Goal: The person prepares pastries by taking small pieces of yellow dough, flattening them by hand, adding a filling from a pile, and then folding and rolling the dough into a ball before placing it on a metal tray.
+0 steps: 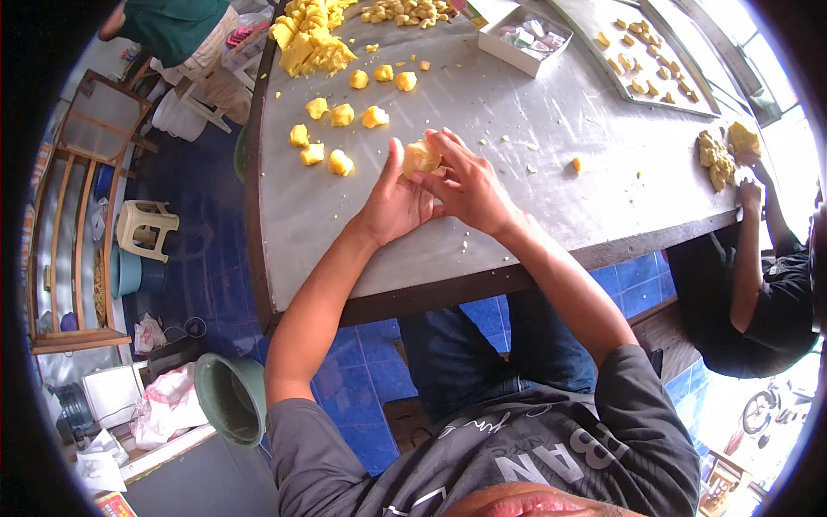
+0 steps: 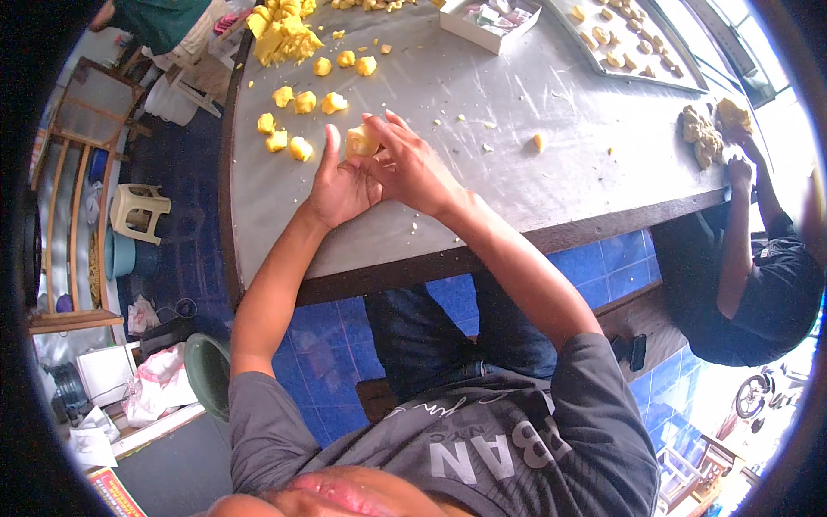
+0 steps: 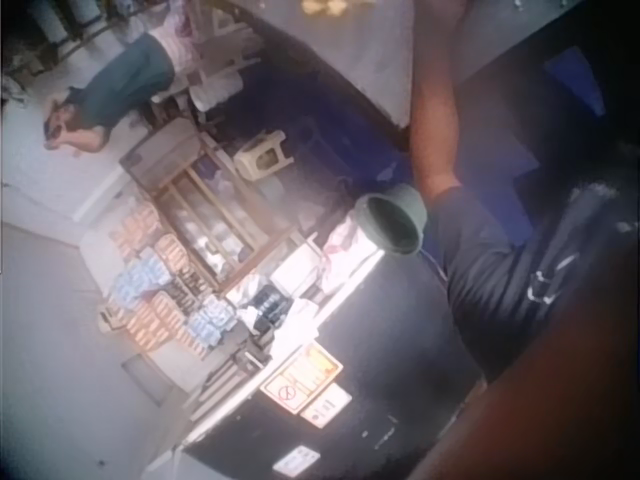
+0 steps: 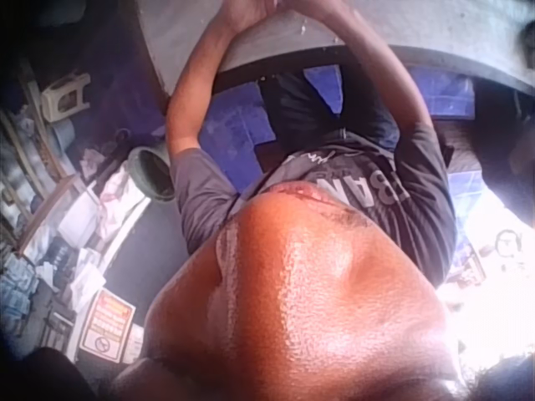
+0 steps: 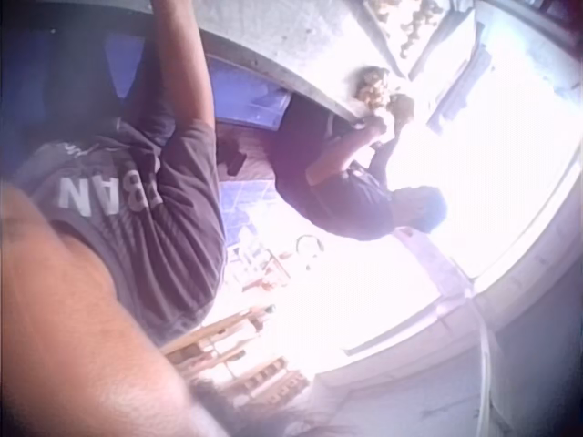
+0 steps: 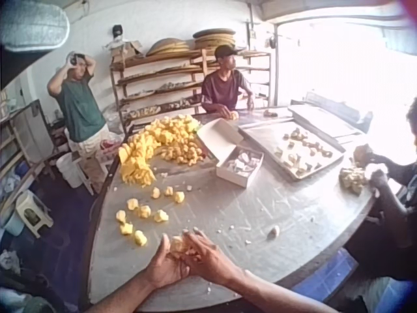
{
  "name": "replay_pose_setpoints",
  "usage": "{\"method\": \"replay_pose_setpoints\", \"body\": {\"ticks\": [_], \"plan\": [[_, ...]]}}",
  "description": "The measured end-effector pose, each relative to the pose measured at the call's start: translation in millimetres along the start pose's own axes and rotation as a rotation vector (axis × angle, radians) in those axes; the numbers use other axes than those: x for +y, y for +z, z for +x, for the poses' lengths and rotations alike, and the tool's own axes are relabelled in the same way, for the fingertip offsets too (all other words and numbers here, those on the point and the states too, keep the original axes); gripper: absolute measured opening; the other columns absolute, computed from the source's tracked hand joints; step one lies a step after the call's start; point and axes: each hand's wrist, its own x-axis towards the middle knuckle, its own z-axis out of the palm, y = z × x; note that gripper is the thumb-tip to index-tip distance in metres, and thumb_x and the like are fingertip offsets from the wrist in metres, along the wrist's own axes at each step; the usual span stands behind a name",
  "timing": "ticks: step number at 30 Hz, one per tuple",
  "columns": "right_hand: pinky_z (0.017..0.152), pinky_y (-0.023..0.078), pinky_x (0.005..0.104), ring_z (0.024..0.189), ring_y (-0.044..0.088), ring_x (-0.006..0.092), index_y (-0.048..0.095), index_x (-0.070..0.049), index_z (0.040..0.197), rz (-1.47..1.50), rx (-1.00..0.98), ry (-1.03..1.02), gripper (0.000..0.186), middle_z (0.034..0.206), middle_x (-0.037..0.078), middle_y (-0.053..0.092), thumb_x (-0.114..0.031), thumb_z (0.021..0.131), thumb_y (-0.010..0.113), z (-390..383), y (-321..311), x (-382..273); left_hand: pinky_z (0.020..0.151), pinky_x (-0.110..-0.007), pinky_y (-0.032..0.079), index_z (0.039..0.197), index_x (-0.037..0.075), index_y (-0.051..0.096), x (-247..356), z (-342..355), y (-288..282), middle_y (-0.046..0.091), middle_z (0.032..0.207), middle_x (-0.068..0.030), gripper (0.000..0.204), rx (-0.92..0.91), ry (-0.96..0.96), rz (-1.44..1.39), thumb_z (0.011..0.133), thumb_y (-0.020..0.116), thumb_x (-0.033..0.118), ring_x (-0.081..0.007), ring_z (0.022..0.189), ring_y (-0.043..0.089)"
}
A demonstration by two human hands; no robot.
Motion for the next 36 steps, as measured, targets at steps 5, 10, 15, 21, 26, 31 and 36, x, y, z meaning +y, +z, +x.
{"method": "replay_pose_setpoints", "body": {"ticks": [5, 10, 15, 21, 26, 31, 36], "plan": [[0.094, 0.048, 0.0394, 0.119, 0.052, 0.0356, 0.047, 0.001, 0.13, 0.329, -0.069, 0.22, 0.057, 0.122, 0.022, 0.056, -0.015, 0.081, 0.073, -1.9, -4.5, 2.5, 0.102, -0.039, 0.039, 0.138, 0.012, 0.037, 3.2, -0.6, 0.4, 0.047, 0.134, -0.0079, 0.079, -0.197, -0.017, -0.071, 0.09, 0.015, 0.07, -0.0201, 0.123, 0.047], [0.101, 0.042, 0.0448, 0.125, 0.046, 0.0369, 0.047, 0.0, 0.129, -0.059, -0.012, -0.106, 0.061, 0.125, 0.02, 0.055, -0.017, 0.078, 0.075, 0.7, -6.7, 2.1, 0.098, -0.036, 0.043, 0.136, 0.009, 0.038, -1.2, -0.6, -4.1, 0.051, 0.127, -0.0072, 0.07, -0.005, 0.046, 0.185, 0.094, 0.024, 0.063, -0.0192, 0.118, 0.051], [0.108, 0.031, 0.046, 0.125, 0.043, 0.0382, 0.046, 0.0, 0.129, -0.123, -0.045, -0.21, 0.064, 0.122, 0.022, 0.055, -0.021, 0.075, 0.075, 0.5, -9.8, 8.8, 0.085, -0.03, 0.049, 0.122, 0.005, 0.049, 0.0, 1.4, -2.1, 0.06, 0.109, -0.0063, 0.044, 0.172, 0.149, 0.567, 0.096, 0.049, 0.04, -0.0157, 0.101, 0.06], [0.105, 0.035, 0.0417, 0.125, 0.044, 0.0384, 0.045, 0.002, 0.13, 0.338, -0.038, 0.097, 0.064, 0.128, 0.023, 0.051, -0.02, 0.077, 0.073, -6.5, -26.3, 8.5, 0.067, -0.028, 0.051, 0.097, 0.002, 0.06, 7.3, -1.5, 3.8, 0.065, 0.074, -0.0027, 0.026, 0.476, 0.408, 1.498, 0.088, 0.065, 0.025, -0.0125, 0.07, 0.063], [0.103, 0.038, 0.0389, 0.125, 0.046, 0.0294, 0.044, 0.003, 0.13, 0.142, -0.079, 0.037, 0.065, 0.133, 0.019, 0.047, -0.03, 0.082, 0.072, -3.6, -17.6, 0.7, 0.064, -0.036, 0.051, 0.094, 0.003, 0.062, 6.4, -4.4, 7.0, 0.067, 0.076, -0.0119, 0.03, 0.432, 0.576, 1.476, 0.079, 0.071, 0.027, -0.029, 0.07, 0.067], [0.1, 0.037, 0.0346, 0.115, 0.049, 0.0206, 0.047, -0.003, 0.131, 0.598, -0.376, 0.286, 0.053, 0.128, 0.012, 0.048, -0.026, 0.088, 0.067, 11.4, -38.1, 3.8, 0.067, -0.037, 0.052, 0.097, 0.002, 0.062, 4.3, -5.3, 9.2, 0.067, 0.079, -0.0142, 0.029, 0.224, 0.431, 1.469, 0.075, 0.07, 0.019, -0.0311, 0.075, 0.067], [0.106, 0.034, 0.0384, 0.116, 0.051, 0.0245, 0.061, -0.004, 0.117, 0.333, -0.409, -0.013, 0.03, 0.119, 0.013, 0.058, -0.017, 0.089, 0.063, 12.5, -31.8, 17.2, 0.067, -0.037, 0.051, 0.097, 0.003, 0.061, 1.7, -3.6, 5.8, 0.067, 0.08, -0.0147, 0.029, 0.182, 0.43, 1.438, 0.073, 0.069, 0.017, -0.0325, 0.077, 0.067]]}}
